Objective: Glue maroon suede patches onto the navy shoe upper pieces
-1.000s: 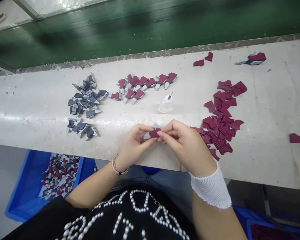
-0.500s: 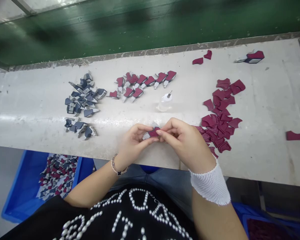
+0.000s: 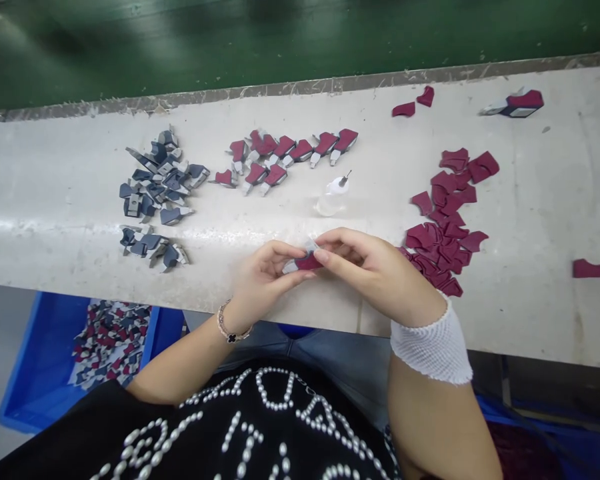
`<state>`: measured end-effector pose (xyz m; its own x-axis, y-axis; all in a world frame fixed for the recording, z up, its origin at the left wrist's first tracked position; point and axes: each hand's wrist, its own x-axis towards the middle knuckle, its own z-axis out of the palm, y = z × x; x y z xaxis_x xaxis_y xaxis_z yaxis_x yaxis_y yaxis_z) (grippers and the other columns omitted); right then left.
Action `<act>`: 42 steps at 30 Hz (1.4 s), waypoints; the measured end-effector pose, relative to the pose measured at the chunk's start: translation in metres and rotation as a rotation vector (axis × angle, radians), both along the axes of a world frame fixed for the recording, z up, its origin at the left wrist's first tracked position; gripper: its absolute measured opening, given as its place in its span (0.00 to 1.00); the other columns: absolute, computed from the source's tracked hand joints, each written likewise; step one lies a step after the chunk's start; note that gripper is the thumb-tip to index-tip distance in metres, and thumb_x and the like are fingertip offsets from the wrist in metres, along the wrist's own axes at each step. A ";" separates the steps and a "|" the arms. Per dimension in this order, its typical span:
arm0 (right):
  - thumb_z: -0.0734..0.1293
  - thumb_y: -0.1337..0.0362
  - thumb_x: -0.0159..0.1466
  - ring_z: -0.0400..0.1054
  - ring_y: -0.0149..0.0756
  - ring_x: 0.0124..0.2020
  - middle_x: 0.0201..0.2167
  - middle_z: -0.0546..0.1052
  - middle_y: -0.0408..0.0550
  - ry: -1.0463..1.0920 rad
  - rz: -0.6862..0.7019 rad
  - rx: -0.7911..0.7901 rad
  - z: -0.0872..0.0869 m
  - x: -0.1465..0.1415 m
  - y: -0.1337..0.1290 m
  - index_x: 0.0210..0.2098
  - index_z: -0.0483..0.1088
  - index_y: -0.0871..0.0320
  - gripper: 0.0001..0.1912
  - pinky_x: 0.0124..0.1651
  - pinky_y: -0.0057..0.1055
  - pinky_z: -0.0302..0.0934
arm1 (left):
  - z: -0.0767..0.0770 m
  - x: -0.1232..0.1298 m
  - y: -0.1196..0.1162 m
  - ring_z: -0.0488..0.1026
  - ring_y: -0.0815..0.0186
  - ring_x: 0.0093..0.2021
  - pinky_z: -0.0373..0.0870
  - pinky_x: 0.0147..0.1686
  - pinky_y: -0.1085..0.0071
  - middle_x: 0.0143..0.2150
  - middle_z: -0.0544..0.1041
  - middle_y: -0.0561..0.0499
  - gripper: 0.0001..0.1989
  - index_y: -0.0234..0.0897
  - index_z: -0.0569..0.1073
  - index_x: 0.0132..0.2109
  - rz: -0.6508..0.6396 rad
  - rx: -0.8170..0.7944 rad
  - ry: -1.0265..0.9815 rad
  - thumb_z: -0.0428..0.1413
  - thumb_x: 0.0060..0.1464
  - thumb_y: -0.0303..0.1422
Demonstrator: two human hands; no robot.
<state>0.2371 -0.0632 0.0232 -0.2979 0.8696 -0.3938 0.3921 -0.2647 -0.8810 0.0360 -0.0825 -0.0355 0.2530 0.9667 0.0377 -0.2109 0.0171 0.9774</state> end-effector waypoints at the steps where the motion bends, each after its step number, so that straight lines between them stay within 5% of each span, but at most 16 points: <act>1: 0.68 0.42 0.66 0.74 0.41 0.45 0.42 0.80 0.49 0.021 0.023 -0.012 0.000 0.000 0.001 0.46 0.76 0.52 0.21 0.45 0.34 0.70 | 0.001 0.000 0.000 0.84 0.64 0.47 0.84 0.49 0.64 0.43 0.83 0.50 0.15 0.37 0.75 0.44 -0.010 -0.013 -0.005 0.70 0.51 0.29; 17: 0.64 0.45 0.70 0.71 0.35 0.33 0.32 0.79 0.44 -0.042 0.026 0.097 -0.005 -0.011 -0.004 0.40 0.73 0.51 0.17 0.36 0.31 0.64 | 0.004 0.000 -0.002 0.84 0.64 0.44 0.85 0.43 0.66 0.41 0.84 0.50 0.14 0.39 0.74 0.43 0.016 -0.034 0.083 0.70 0.53 0.34; 29: 0.66 0.48 0.69 0.75 0.42 0.43 0.40 0.79 0.47 -0.057 0.104 0.159 -0.005 0.000 -0.008 0.45 0.73 0.52 0.15 0.41 0.35 0.67 | 0.007 0.001 -0.005 0.85 0.61 0.45 0.85 0.47 0.63 0.42 0.85 0.47 0.13 0.38 0.74 0.42 0.017 -0.021 0.107 0.69 0.54 0.34; 35: 0.65 0.52 0.70 0.76 0.42 0.39 0.43 0.83 0.45 -0.169 0.223 0.292 0.005 0.005 -0.002 0.50 0.77 0.48 0.14 0.41 0.38 0.68 | 0.015 -0.003 -0.002 0.84 0.61 0.46 0.83 0.48 0.63 0.46 0.84 0.45 0.14 0.38 0.72 0.52 -0.154 0.022 0.222 0.63 0.60 0.33; 42: 0.66 0.48 0.68 0.76 0.47 0.40 0.38 0.82 0.50 -0.186 0.258 0.332 0.012 0.006 -0.014 0.52 0.78 0.48 0.19 0.42 0.42 0.71 | 0.029 -0.012 -0.004 0.81 0.63 0.36 0.81 0.37 0.66 0.35 0.82 0.48 0.06 0.36 0.77 0.40 -0.273 0.004 0.289 0.63 0.59 0.34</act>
